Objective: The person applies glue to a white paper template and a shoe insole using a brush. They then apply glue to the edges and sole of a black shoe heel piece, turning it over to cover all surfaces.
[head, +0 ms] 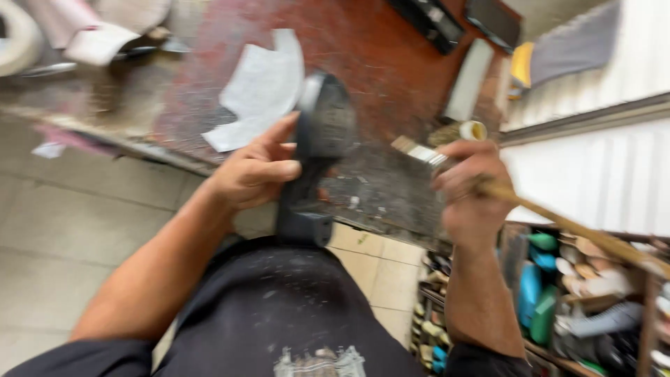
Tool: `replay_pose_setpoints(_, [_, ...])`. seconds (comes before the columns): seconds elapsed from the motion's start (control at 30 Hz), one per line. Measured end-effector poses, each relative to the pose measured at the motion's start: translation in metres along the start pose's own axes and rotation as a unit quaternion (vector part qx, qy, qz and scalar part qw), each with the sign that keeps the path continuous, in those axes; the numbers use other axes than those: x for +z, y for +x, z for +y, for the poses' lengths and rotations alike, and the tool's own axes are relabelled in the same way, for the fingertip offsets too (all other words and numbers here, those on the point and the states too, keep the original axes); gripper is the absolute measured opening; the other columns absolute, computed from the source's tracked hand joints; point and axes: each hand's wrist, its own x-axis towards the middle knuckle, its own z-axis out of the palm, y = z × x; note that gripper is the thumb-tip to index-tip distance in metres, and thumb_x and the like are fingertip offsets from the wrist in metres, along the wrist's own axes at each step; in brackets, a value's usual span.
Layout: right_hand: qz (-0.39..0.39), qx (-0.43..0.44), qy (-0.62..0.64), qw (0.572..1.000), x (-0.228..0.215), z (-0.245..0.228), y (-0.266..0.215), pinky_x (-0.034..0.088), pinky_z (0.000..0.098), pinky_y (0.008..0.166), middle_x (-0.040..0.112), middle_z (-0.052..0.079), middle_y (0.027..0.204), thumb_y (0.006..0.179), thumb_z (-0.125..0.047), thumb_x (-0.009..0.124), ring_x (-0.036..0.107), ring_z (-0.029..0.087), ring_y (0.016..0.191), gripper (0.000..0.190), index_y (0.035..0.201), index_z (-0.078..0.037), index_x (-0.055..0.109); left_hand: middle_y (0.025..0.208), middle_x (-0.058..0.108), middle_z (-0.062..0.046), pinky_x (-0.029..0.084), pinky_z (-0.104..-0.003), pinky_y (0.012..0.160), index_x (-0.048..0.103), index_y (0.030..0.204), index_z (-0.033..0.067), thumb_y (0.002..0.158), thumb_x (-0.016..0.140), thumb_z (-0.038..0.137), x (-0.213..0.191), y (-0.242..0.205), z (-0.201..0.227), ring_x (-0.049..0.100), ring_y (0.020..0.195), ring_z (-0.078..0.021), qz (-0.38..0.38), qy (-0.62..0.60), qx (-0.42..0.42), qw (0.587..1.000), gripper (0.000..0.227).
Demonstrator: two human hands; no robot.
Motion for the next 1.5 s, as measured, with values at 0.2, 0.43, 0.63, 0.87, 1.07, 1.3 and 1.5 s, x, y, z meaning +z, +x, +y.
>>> replay_pose_setpoints(0.2, [0.095,0.201,-0.126,0.967,-0.111,-0.008,0.045,0.066,0.0281,0.057,0.053,0.009,0.111,0.09,0.001,0.042,0.068,0.022,0.071,0.02,0.092,-0.003,0.062,0.137,0.059,-0.032,0.062,-0.064,0.092,0.029,0.162,0.0135,0.096,0.069,0.007,0.009,0.007,0.021,0.067,0.116,-0.0466,-0.004,0.052,-0.063,0.997,0.077])
replay_pose_setpoints(0.43, [0.0,0.328,-0.304,0.894,-0.107,0.03,0.058,0.065,0.0215,0.053,0.074,0.01,0.087,0.101,0.002,0.066,0.078,0.016,0.072,0.013,0.102,-0.009,0.061,0.126,0.065,-0.034,0.062,-0.06,0.086,0.032,0.16,0.0112,0.093,0.072,0.012,0.016,0.016,0.013,0.073,0.096,-0.0492,0.028,0.081,-0.083,0.993,0.078])
replay_pose_setpoints(0.63, [-0.06,0.326,-0.368,0.869,-0.11,0.082,0.046,0.05,0.0336,0.074,0.061,-0.001,0.095,0.087,-0.019,0.083,0.06,0.014,0.08,0.013,0.09,-0.016,0.07,0.138,0.06,-0.027,0.062,-0.064,0.089,0.029,0.163,0.0147,0.091,0.074,0.011,0.015,0.02,0.004,0.066,0.12,-0.0436,0.052,0.085,-0.074,0.992,0.085])
replay_pose_setpoints(0.87, [0.017,0.32,-0.329,0.888,-0.122,0.069,0.054,0.064,0.0227,0.067,0.076,-0.001,0.086,0.09,-0.012,0.083,0.076,0.011,0.08,0.012,0.094,-0.015,0.072,0.139,0.059,-0.028,0.062,-0.063,0.09,0.028,0.163,0.0143,0.091,0.075,0.01,0.011,0.021,0.002,0.065,0.122,-0.0467,0.06,0.077,-0.071,0.993,0.086])
replay_pose_setpoints(1.07, [0.208,0.229,-0.181,0.934,-0.152,0.076,0.042,0.041,0.0225,0.037,0.061,0.001,0.064,0.087,0.011,0.071,0.049,0.009,0.047,0.021,0.083,-0.009,0.068,0.134,0.062,-0.032,0.062,-0.064,0.09,0.035,0.158,0.0091,0.091,0.073,0.009,0.011,0.021,0.005,0.067,0.117,-0.0458,0.065,0.078,-0.068,0.992,0.077])
replay_pose_setpoints(1.3, [0.407,0.226,0.021,0.885,-0.158,0.108,0.009,0.027,0.0286,0.032,0.049,0.004,0.059,0.084,0.0,0.069,0.044,0.016,0.04,0.015,0.081,-0.012,0.06,0.132,0.063,-0.031,0.062,-0.061,0.089,0.03,0.163,0.0127,0.092,0.072,0.012,0.012,0.017,0.009,0.069,0.113,-0.0439,0.073,0.084,-0.074,0.991,0.083])
replay_pose_setpoints(1.5, [0.44,0.27,0.049,0.855,-0.146,0.098,0.01,0.021,0.0278,0.036,0.049,0.004,0.063,0.075,-0.008,0.067,0.041,0.016,0.042,0.012,0.078,-0.014,0.056,0.137,0.061,-0.027,0.062,-0.061,0.09,0.032,0.162,0.0143,0.092,0.073,0.01,0.013,0.015,0.005,0.066,0.118,-0.0409,0.06,0.063,-0.072,0.994,0.082])
